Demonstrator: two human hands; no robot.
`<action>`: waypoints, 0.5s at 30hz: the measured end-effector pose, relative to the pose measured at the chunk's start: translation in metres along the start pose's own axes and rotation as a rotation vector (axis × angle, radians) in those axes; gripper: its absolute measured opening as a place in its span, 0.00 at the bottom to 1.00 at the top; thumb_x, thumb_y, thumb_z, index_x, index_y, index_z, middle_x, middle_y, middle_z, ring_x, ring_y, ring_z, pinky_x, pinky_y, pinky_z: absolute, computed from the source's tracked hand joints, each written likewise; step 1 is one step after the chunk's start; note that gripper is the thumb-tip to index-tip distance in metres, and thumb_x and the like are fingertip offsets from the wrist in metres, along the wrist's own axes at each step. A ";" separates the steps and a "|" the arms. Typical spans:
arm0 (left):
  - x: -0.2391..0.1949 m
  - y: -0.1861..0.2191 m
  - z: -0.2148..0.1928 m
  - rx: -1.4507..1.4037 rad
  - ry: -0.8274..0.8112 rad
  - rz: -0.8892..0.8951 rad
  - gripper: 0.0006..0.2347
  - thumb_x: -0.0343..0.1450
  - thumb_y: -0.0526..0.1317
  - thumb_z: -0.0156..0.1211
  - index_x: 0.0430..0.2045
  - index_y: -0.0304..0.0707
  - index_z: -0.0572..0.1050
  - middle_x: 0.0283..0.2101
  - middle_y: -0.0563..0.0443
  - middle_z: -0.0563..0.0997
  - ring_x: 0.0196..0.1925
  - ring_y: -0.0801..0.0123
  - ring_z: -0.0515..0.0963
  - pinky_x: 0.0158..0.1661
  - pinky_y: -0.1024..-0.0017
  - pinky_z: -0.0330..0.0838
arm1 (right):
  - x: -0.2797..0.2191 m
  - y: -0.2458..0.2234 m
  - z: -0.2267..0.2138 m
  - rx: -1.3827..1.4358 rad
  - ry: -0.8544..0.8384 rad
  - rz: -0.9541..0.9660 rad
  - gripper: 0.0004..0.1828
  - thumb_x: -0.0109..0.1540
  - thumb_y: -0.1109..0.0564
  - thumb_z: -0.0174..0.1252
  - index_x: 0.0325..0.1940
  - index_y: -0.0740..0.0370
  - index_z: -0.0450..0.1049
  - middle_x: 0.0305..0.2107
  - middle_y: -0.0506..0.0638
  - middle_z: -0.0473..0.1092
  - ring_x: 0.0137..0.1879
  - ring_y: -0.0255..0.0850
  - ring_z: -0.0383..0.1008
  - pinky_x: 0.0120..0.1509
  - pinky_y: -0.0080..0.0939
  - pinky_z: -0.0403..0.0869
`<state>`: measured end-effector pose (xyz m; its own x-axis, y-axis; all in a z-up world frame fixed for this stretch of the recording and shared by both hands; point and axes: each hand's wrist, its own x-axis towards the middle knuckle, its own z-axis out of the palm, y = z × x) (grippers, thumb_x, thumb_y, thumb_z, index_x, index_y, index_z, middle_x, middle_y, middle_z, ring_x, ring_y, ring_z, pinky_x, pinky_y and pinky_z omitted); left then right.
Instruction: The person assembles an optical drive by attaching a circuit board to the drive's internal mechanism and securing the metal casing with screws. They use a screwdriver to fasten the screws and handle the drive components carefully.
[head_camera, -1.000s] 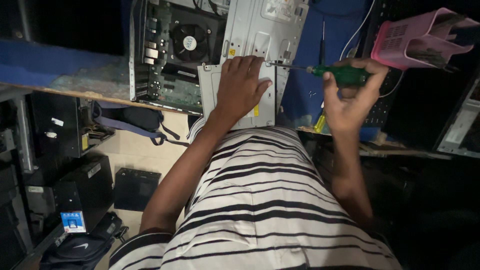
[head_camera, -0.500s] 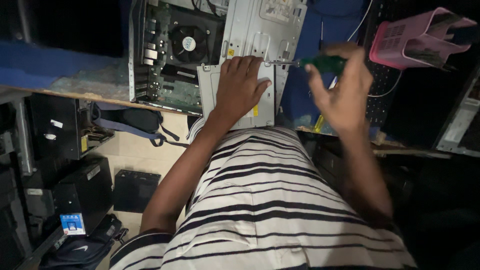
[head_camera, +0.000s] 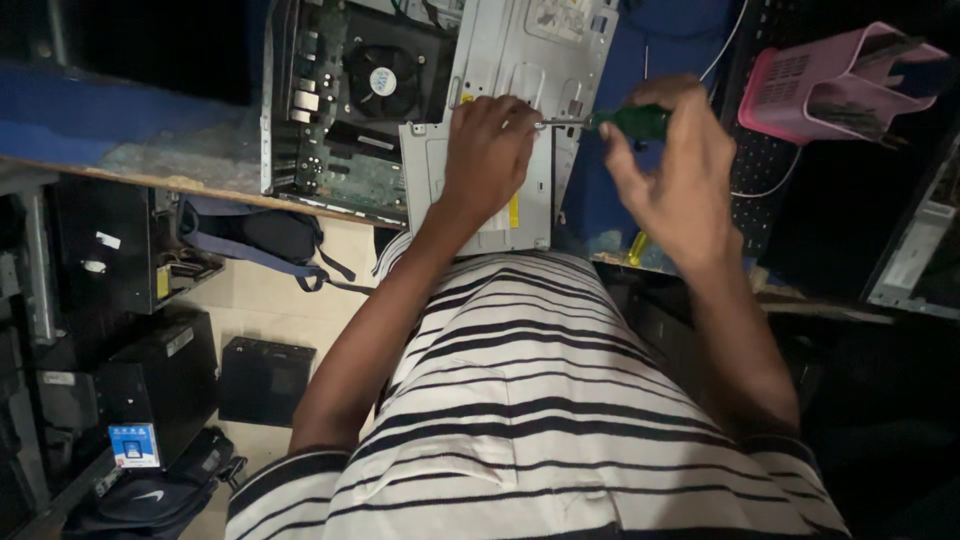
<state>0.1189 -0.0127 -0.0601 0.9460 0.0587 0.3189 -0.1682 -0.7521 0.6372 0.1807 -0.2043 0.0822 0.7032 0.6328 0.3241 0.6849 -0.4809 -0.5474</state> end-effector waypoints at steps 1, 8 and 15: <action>0.004 -0.002 0.002 0.002 -0.009 0.001 0.05 0.71 0.34 0.62 0.38 0.39 0.78 0.42 0.48 0.78 0.48 0.56 0.75 0.53 0.56 0.62 | 0.000 0.000 0.000 -0.003 -0.005 0.000 0.18 0.69 0.68 0.68 0.52 0.72 0.63 0.45 0.62 0.71 0.47 0.50 0.77 0.51 0.43 0.77; 0.020 -0.011 0.004 -0.081 -0.031 0.065 0.01 0.69 0.33 0.62 0.29 0.40 0.78 0.34 0.50 0.78 0.42 0.55 0.76 0.45 0.55 0.62 | 0.002 0.002 0.000 -0.003 -0.042 -0.005 0.19 0.67 0.68 0.67 0.54 0.71 0.63 0.44 0.61 0.70 0.45 0.49 0.77 0.49 0.43 0.77; 0.027 -0.022 0.000 -0.211 -0.104 0.096 0.03 0.69 0.30 0.60 0.30 0.39 0.79 0.34 0.48 0.79 0.40 0.53 0.78 0.41 0.55 0.69 | 0.000 0.012 0.002 0.006 -0.021 -0.002 0.20 0.68 0.68 0.67 0.53 0.71 0.61 0.45 0.62 0.70 0.46 0.48 0.78 0.49 0.42 0.78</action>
<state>0.1483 0.0052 -0.0653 0.9443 -0.0823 0.3185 -0.3027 -0.5965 0.7433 0.1885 -0.2088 0.0746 0.6975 0.6465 0.3089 0.6852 -0.4757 -0.5516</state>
